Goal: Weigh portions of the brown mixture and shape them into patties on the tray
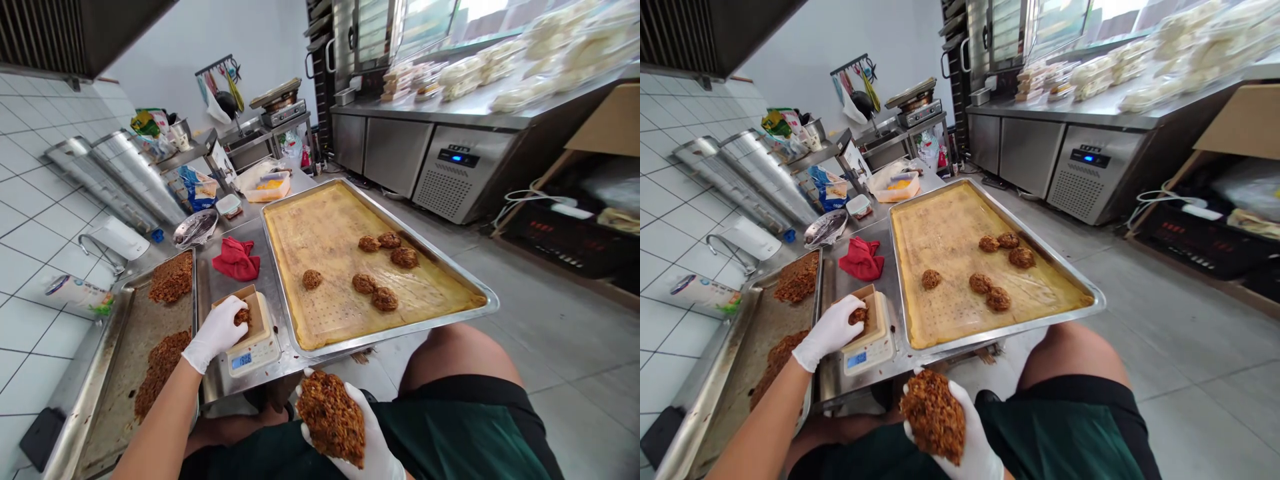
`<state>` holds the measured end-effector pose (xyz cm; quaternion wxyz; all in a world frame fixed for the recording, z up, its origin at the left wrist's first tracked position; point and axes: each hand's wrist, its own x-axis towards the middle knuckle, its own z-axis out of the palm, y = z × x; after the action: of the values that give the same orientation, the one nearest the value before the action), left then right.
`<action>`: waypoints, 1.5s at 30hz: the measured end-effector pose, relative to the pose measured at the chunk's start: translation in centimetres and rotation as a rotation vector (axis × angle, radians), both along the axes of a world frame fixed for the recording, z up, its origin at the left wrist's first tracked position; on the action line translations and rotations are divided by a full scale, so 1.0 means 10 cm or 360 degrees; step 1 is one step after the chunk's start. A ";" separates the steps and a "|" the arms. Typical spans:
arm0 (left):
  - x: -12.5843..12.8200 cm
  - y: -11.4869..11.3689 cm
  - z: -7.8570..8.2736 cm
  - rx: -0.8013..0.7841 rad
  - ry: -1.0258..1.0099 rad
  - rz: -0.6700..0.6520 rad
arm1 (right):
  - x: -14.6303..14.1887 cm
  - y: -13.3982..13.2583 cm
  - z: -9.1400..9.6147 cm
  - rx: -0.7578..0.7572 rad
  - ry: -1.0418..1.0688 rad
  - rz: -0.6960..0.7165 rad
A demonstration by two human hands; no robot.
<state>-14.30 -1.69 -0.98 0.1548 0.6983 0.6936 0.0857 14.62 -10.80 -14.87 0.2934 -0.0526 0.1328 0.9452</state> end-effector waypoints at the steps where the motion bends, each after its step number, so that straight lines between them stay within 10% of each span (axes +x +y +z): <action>1: -0.04 0.01 0.02 -0.0009 -0.0050 0.0027 | 0.00 0.00 0.00 -0.0006 -0.0001 0.0002; 9: -0.34 0.16 0.10 -0.0105 -0.0771 0.0350 | -0.03 -0.01 -0.01 0.0013 0.0023 0.0014; 20: -0.12 -0.17 0.13 0.0230 -0.1742 0.0806 | -0.04 -0.01 -0.11 -0.0023 0.0081 -0.0003; 45: 0.40 -0.59 0.05 -0.0124 -0.2650 0.0891 | -0.04 0.00 -0.07 -0.0045 0.0020 -0.0004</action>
<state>-10.30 -7.55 -0.52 0.6074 0.2074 0.5036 0.5782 14.18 -10.79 -15.55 0.2930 -0.0505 0.1482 0.9432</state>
